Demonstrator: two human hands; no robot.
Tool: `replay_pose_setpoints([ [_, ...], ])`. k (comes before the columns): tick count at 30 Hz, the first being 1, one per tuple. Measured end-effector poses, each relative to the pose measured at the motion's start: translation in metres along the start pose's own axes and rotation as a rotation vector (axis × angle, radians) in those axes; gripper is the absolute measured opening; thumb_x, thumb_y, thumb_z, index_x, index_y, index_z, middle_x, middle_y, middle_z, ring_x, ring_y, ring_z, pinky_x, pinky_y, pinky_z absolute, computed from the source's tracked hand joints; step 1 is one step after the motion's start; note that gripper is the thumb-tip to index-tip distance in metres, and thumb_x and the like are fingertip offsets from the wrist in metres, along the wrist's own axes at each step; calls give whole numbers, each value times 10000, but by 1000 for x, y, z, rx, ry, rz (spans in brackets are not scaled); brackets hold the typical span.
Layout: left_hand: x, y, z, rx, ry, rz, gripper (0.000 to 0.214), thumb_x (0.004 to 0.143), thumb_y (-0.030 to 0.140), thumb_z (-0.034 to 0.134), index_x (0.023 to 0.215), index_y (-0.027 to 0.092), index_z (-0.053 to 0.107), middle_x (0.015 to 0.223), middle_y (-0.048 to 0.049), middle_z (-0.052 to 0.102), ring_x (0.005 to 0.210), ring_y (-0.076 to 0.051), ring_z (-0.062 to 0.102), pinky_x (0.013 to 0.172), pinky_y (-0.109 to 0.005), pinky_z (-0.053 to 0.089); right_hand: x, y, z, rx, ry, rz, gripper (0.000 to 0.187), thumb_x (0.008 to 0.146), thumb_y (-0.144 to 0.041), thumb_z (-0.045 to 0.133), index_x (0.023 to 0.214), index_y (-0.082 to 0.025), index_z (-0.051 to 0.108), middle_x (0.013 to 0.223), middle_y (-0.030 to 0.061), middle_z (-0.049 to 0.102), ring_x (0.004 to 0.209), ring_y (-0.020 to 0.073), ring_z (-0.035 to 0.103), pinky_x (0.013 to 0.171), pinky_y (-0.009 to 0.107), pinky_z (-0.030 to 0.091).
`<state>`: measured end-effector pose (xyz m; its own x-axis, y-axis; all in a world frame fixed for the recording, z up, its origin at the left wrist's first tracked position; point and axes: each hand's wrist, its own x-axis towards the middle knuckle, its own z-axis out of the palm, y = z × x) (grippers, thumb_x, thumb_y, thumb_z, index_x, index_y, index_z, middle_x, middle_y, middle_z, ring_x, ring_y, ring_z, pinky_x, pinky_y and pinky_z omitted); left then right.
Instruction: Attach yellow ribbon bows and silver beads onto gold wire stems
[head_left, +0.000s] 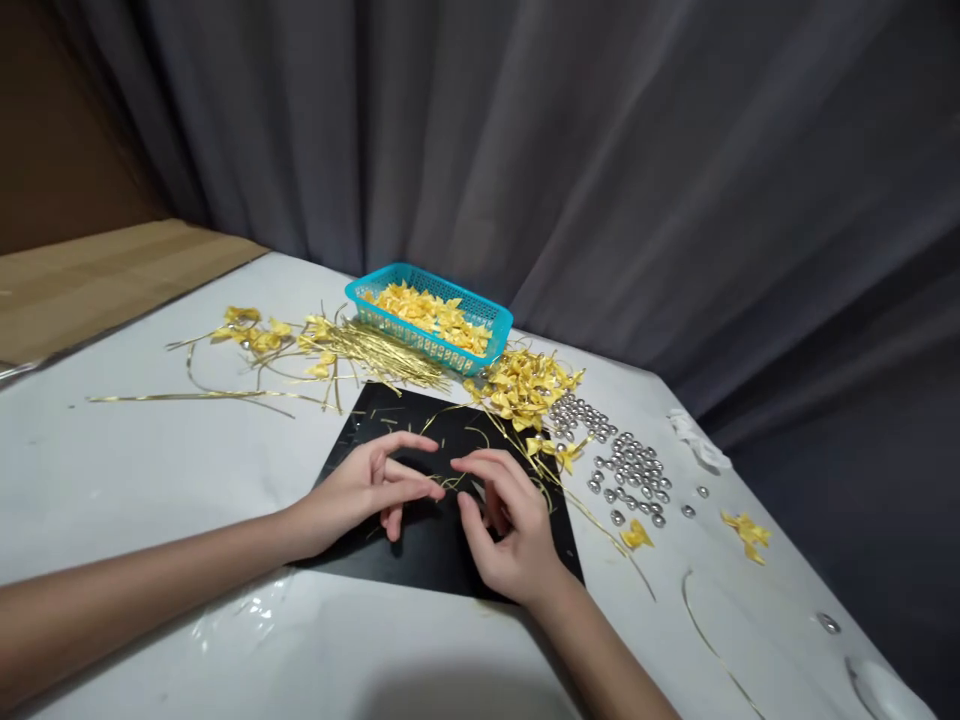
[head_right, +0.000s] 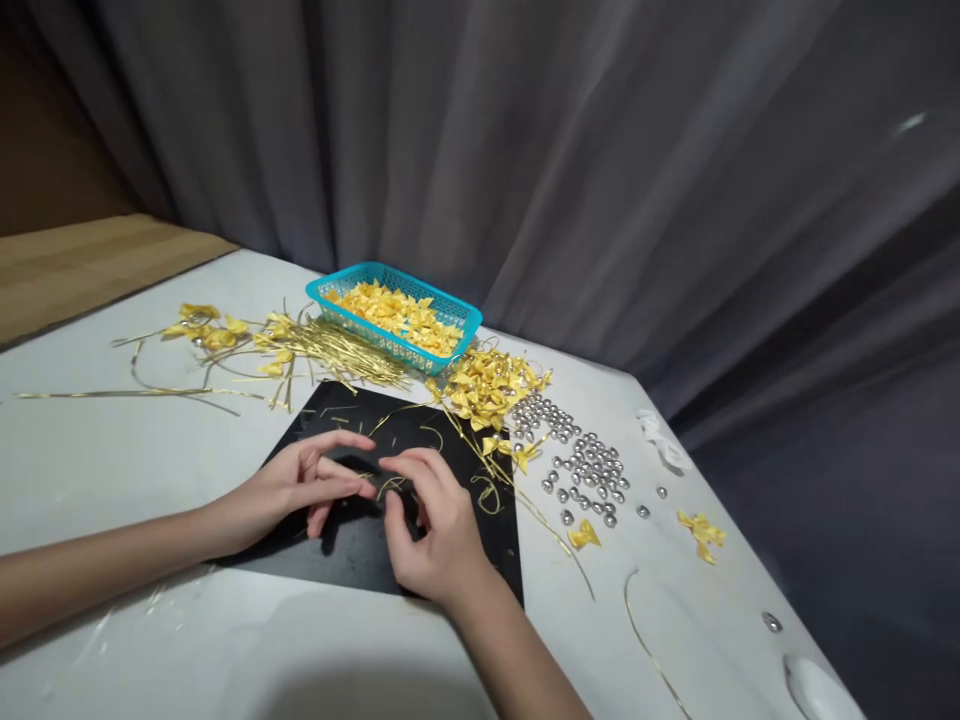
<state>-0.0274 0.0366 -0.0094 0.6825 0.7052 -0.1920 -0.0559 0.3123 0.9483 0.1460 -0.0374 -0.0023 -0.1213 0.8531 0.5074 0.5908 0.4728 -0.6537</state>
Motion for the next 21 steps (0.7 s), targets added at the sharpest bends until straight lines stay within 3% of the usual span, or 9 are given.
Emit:
replay_pose_setpoints([
  [7, -3, 1, 0, 72, -97, 8, 500, 785, 292, 654, 1216, 175, 428, 748, -16, 735, 321, -39, 481, 353, -142, 331, 0, 0, 5, -54, -193, 29, 217, 873, -156, 500, 1053, -182, 620, 1000, 63, 563, 515, 44, 421, 445, 190, 359],
  [11, -3, -1, -1, 100, -109, 4, 515, 792, 314, 645, 1232, 193, 405, 854, -42, 734, 338, -42, 490, 360, -155, 357, 2, 2, 6, -9, -102, 66, 129, 858, -166, 544, 892, -160, 668, 825, 29, 579, 481, 41, 386, 445, 192, 333],
  [14, -3, -2, 0, 111, -77, 24, 486, 792, 327, 644, 1204, 195, 423, 801, -18, 720, 370, -56, 502, 401, -177, 397, 4, -1, 7, 59, -46, 142, 107, 835, -169, 572, 802, -149, 671, 756, 13, 562, 465, 35, 361, 428, 191, 296],
  [16, -5, -1, 1, 123, 21, 122, 387, 798, 331, 635, 1122, 181, 484, 833, -32, 706, 551, -101, 602, 532, -207, 468, 5, -5, 9, 148, -5, 222, 106, 820, -185, 586, 755, -146, 660, 752, 10, 562, 458, 30, 344, 422, 191, 280],
  [18, -8, 0, 3, 115, 61, 232, 333, 809, 335, 615, 1088, 179, 521, 1031, -77, 671, 923, -170, 625, 776, -255, 482, 6, -10, 10, 264, 26, 304, 109, 807, -216, 598, 735, -155, 651, 771, 14, 571, 472, 35, 353, 427, 188, 285],
  [19, -10, 0, 5, 99, 24, 251, 347, 815, 339, 602, 1117, 190, 520, 1149, -87, 625, 1094, -195, 557, 885, -280, 443, 6, -11, 11, 321, 37, 340, 111, 802, -238, 603, 737, -162, 652, 797, 18, 574, 484, 37, 363, 431, 186, 292],
  [21, -13, 1, 8, 59, -129, 197, 425, 818, 356, 583, 1209, 225, 479, 1280, -74, 544, 1242, -212, 438, 989, -319, 368, 6, -14, 11, 419, 61, 405, 127, 786, -293, 619, 748, -177, 654, 847, 21, 562, 495, 36, 372, 424, 180, 293],
])
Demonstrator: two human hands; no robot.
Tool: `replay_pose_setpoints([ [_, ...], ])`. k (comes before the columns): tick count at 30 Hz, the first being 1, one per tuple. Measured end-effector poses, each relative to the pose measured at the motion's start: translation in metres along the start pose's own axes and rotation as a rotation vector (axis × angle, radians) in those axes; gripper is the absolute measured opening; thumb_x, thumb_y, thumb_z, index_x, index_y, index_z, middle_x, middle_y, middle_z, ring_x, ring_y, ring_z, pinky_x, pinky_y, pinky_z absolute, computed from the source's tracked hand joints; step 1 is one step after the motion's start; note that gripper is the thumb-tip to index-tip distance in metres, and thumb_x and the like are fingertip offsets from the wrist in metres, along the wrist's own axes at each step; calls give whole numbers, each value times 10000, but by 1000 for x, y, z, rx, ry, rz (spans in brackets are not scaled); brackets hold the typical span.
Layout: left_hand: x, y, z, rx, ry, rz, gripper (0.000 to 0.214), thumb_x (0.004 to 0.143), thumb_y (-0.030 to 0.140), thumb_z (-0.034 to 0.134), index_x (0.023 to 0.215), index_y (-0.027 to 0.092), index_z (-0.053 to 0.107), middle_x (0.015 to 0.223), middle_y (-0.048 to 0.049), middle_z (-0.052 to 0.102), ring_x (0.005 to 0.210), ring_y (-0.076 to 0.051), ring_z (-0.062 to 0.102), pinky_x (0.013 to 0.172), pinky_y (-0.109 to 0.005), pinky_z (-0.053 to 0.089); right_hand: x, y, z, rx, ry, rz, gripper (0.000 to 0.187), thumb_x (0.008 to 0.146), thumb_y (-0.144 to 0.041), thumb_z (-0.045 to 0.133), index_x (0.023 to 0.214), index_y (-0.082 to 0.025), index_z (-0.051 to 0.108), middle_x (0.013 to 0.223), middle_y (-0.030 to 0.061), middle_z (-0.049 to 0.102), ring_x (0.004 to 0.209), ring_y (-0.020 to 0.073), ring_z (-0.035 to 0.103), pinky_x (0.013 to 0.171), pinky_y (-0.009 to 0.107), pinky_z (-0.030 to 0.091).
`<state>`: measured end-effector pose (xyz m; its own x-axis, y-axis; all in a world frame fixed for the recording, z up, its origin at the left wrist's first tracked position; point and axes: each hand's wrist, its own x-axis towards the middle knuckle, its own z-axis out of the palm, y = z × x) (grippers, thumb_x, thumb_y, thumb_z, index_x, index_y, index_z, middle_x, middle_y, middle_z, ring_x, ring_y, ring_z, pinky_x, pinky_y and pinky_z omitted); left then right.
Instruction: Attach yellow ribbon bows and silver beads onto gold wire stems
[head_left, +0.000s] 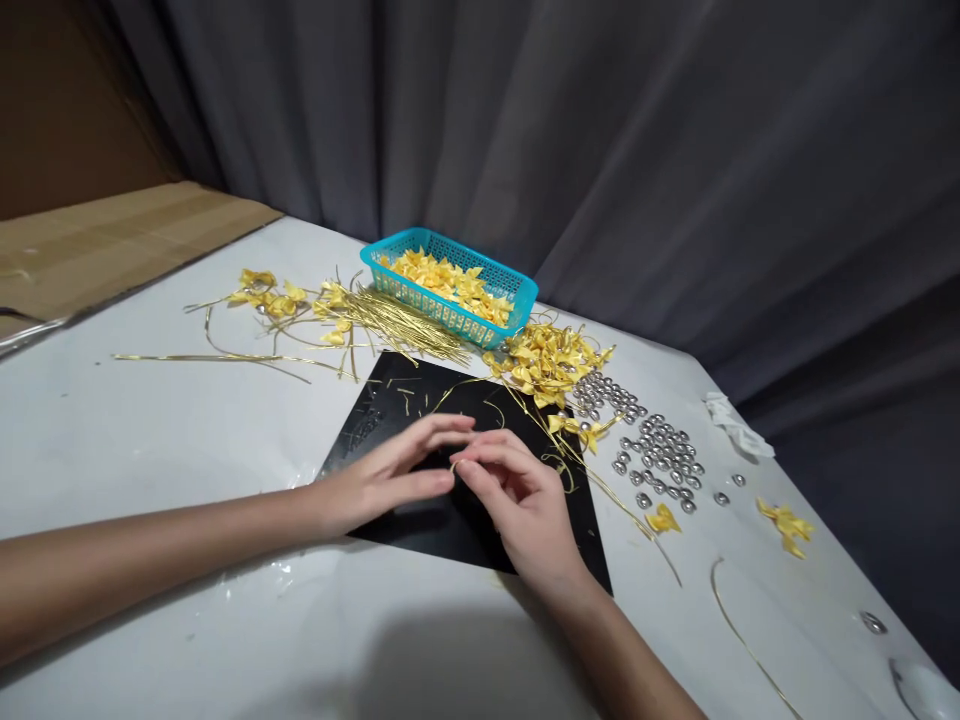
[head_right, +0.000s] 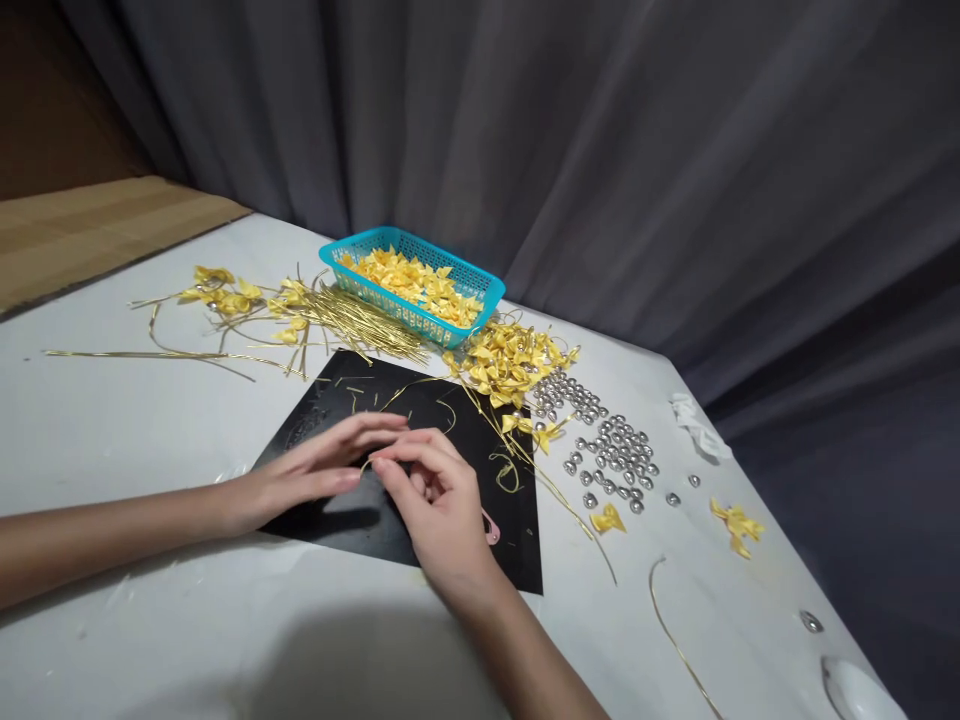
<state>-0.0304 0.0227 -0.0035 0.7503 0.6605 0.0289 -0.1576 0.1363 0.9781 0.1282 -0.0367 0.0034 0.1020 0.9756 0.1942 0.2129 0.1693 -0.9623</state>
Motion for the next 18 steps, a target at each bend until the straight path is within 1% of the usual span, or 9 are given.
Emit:
replay_pose_setpoints([
  [1, 0, 0, 1, -19, -66, -43, 438, 822, 364, 572, 1227, 231, 469, 1262, -68, 554, 1234, -211, 444, 999, -328, 352, 0, -1, 0, 50, 8, 42, 147, 779, -324, 628, 754, -180, 647, 838, 16, 550, 480, 29, 359, 409, 175, 280],
  [2, 0, 0, 3, -22, -107, -82, 418, 831, 368, 554, 1217, 225, 479, 1188, -61, 593, 1184, -205, 483, 990, -329, 352, 0, -1, -1, 104, 12, 94, 173, 771, -354, 637, 763, -181, 635, 791, 3, 536, 451, 21, 331, 385, 169, 253],
  [4, 1, -1, 3, 13, -121, -125, 325, 857, 369, 510, 1130, 196, 538, 918, -29, 642, 964, -175, 574, 906, -304, 391, 1, 0, -4, 217, 10, 219, 231, 755, -403, 655, 782, -181, 599, 614, -44, 469, 390, 11, 249, 343, 158, 182],
  [6, 3, -2, 3, 77, -89, -140, 262, 886, 375, 454, 981, 173, 592, 672, 21, 554, 710, -133, 549, 751, -260, 418, 4, 1, -8, 318, 18, 316, 269, 736, -418, 676, 796, -179, 568, 471, -96, 347, 356, 10, 186, 327, 147, 147],
  [7, 3, -2, 2, 109, -70, -147, 273, 895, 385, 431, 906, 169, 599, 612, 38, 497, 632, -119, 509, 675, -242, 407, 5, 1, -10, 351, 29, 340, 281, 723, -416, 687, 799, -177, 559, 445, -111, 305, 350, 10, 178, 325, 141, 155],
  [9, 3, -2, 1, 188, -26, -155, 317, 901, 409, 406, 795, 169, 584, 571, 51, 433, 552, -103, 447, 571, -222, 364, 10, 3, -15, 386, 45, 355, 297, 698, -404, 705, 799, -175, 545, 455, -117, 300, 348, 5, 185, 327, 132, 192],
  [12, 1, 0, 0, 344, 21, -108, 335, 898, 408, 404, 736, 169, 574, 621, 31, 489, 592, -110, 450, 570, -221, 341, 15, 5, -23, 380, 32, 358, 303, 681, -398, 700, 801, -178, 530, 516, -101, 359, 355, 2, 210, 322, 131, 223],
  [14, 0, 1, 0, 416, 47, -77, 342, 894, 405, 406, 718, 166, 578, 650, 15, 519, 619, -119, 449, 567, -223, 332, 17, 7, -28, 354, 22, 356, 291, 693, -401, 681, 803, -184, 519, 504, -104, 349, 348, 8, 216, 315, 133, 231],
  [18, -1, 3, 2, 451, 78, -102, 348, 876, 413, 417, 679, 164, 561, 561, 37, 424, 508, -99, 336, 463, -217, 237, 20, 10, -38, 232, -3, 324, 281, 712, -406, 682, 791, -183, 529, 426, -115, 329, 322, 20, 262, 314, 133, 242],
])
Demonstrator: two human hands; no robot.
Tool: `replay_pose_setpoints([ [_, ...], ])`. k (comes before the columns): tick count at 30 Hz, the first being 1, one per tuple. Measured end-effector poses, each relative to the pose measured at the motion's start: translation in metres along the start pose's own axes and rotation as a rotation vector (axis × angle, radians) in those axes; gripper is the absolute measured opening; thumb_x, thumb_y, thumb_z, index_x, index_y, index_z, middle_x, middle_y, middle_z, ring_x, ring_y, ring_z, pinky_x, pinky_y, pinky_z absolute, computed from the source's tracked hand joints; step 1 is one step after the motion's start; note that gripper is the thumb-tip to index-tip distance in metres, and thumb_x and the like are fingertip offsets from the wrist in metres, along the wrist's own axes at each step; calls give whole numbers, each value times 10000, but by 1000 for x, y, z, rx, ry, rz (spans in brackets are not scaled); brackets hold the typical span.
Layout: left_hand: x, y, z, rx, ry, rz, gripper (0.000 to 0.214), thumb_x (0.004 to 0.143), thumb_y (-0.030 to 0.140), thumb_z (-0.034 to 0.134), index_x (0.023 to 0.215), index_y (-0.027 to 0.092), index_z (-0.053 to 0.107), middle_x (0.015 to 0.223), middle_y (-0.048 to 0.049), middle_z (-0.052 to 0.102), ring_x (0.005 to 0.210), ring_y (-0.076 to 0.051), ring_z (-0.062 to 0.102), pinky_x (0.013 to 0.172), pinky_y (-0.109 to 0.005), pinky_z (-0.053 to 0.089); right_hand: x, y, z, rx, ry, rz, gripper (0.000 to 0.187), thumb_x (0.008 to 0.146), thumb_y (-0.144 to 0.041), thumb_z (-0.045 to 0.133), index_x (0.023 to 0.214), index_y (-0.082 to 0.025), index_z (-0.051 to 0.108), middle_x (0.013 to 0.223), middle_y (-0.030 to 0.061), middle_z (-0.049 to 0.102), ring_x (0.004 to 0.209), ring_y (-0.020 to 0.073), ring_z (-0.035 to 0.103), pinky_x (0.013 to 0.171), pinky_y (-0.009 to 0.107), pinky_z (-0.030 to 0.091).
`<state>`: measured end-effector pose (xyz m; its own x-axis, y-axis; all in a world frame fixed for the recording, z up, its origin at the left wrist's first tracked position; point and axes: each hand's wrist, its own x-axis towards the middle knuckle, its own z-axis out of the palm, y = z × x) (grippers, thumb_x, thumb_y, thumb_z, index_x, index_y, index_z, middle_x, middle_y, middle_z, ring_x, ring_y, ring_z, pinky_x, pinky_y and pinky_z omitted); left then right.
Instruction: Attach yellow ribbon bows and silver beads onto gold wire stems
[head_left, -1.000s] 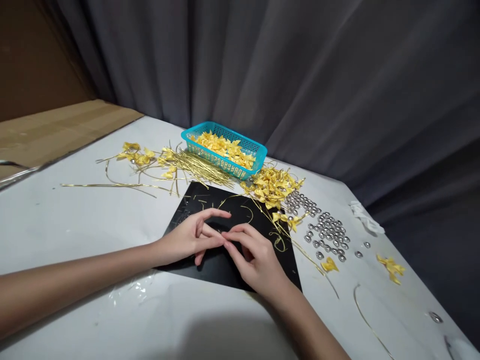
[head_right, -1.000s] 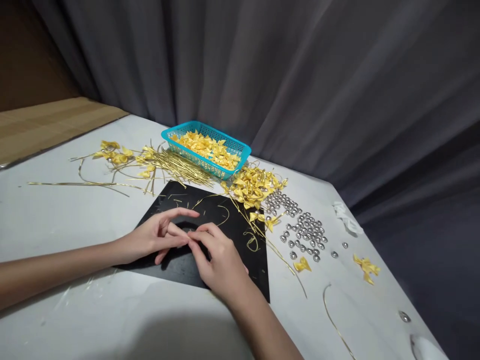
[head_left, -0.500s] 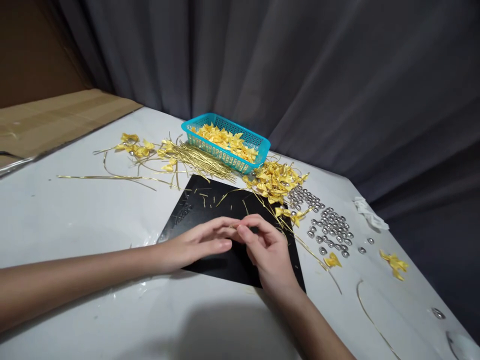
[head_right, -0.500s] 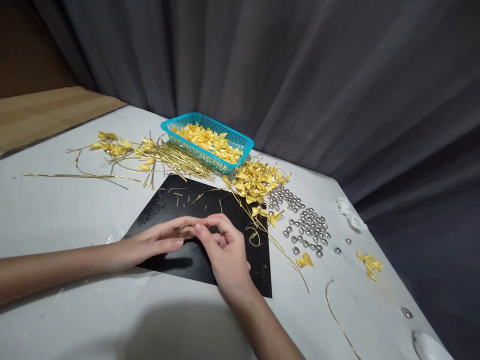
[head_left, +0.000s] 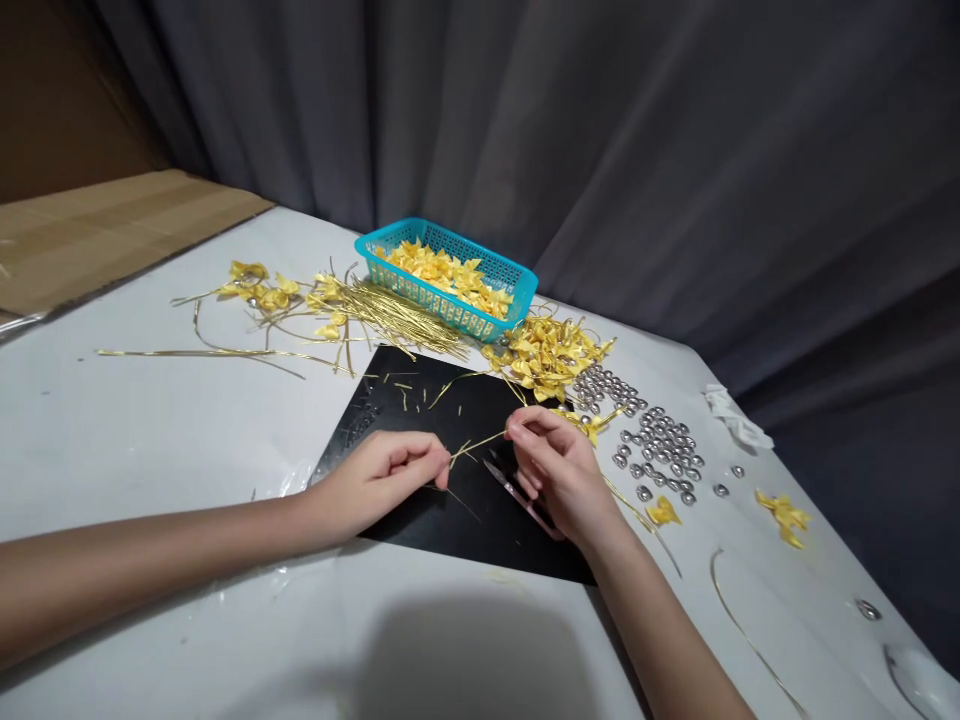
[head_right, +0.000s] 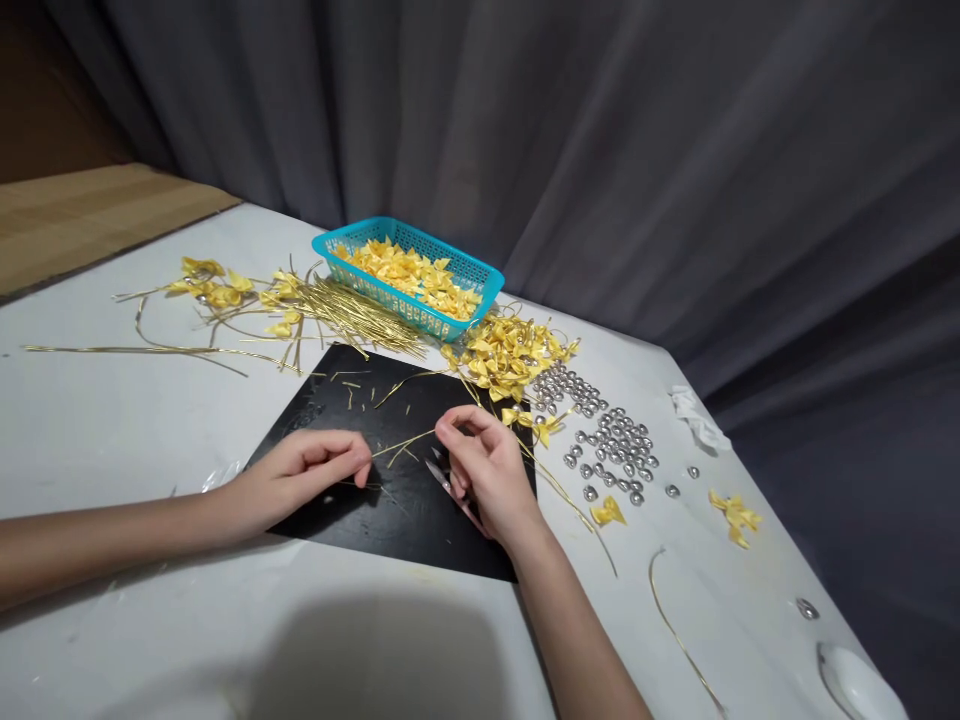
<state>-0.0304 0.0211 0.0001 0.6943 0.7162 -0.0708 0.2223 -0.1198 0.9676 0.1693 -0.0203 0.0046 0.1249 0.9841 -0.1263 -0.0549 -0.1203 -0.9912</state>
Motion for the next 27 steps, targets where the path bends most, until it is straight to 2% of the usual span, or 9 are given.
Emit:
replay_pose_setpoints([
  [4, 0, 3, 0, -46, 46, -11, 334, 855, 391, 430, 616, 172, 511, 576, 29, 436, 520, -102, 332, 466, -214, 230, 1, -5, -8, -171, -22, -33, 289, 712, -423, 689, 770, -169, 564, 418, -90, 400, 322, 33, 334, 314, 140, 256],
  [9, -1, 2, 0, -69, 77, -27, 321, 837, 377, 443, 595, 173, 497, 568, 30, 433, 538, -106, 353, 508, -223, 266, 0, -11, -11, -383, -7, -161, 280, 765, -452, 608, 758, -178, 553, 470, -69, 419, 344, 44, 351, 327, 164, 271],
  [14, 1, -1, -1, -57, 58, -24, 293, 830, 347, 451, 598, 174, 500, 582, 33, 463, 550, -109, 386, 526, -224, 285, 2, -5, -13, -482, 9, -223, 233, 792, -402, 578, 737, -176, 554, 514, -53, 420, 396, 56, 344, 366, 185, 266],
  [17, 3, -6, -1, -15, 19, -21, 301, 847, 345, 433, 621, 169, 524, 629, 18, 521, 622, -126, 454, 590, -230, 320, 7, 2, -13, -573, 15, -269, 186, 799, -329, 565, 712, -164, 568, 578, -26, 478, 455, 63, 373, 421, 194, 287],
  [19, 4, -8, 0, 23, 0, -30, 324, 857, 370, 418, 630, 166, 526, 641, 9, 533, 656, -140, 476, 616, -237, 328, 10, 7, -14, -632, 16, -304, 151, 795, -271, 562, 698, -157, 582, 631, -12, 508, 492, 63, 385, 460, 197, 301],
  [22, 4, -8, 1, 136, 14, -52, 365, 873, 410, 380, 624, 173, 501, 561, 31, 437, 562, -130, 411, 537, -237, 279, 10, 11, -14, -695, 23, -333, 136, 811, -225, 540, 706, -155, 591, 640, -14, 512, 495, 60, 385, 469, 193, 305],
  [25, 5, -6, 0, 313, 27, -4, 355, 892, 382, 355, 610, 188, 450, 540, 33, 429, 534, -133, 422, 519, -237, 285, 12, 9, -16, -753, 75, -337, 141, 825, -203, 533, 707, -151, 592, 637, -20, 523, 475, 54, 392, 451, 183, 319],
  [27, 6, -7, -2, 453, 75, 71, 373, 904, 388, 351, 591, 199, 425, 537, 21, 480, 516, -144, 473, 508, -241, 318, 20, 2, -22, -814, 138, -319, 130, 835, -196, 548, 730, -142, 601, 664, -16, 550, 485, 53, 423, 470, 182, 365],
])
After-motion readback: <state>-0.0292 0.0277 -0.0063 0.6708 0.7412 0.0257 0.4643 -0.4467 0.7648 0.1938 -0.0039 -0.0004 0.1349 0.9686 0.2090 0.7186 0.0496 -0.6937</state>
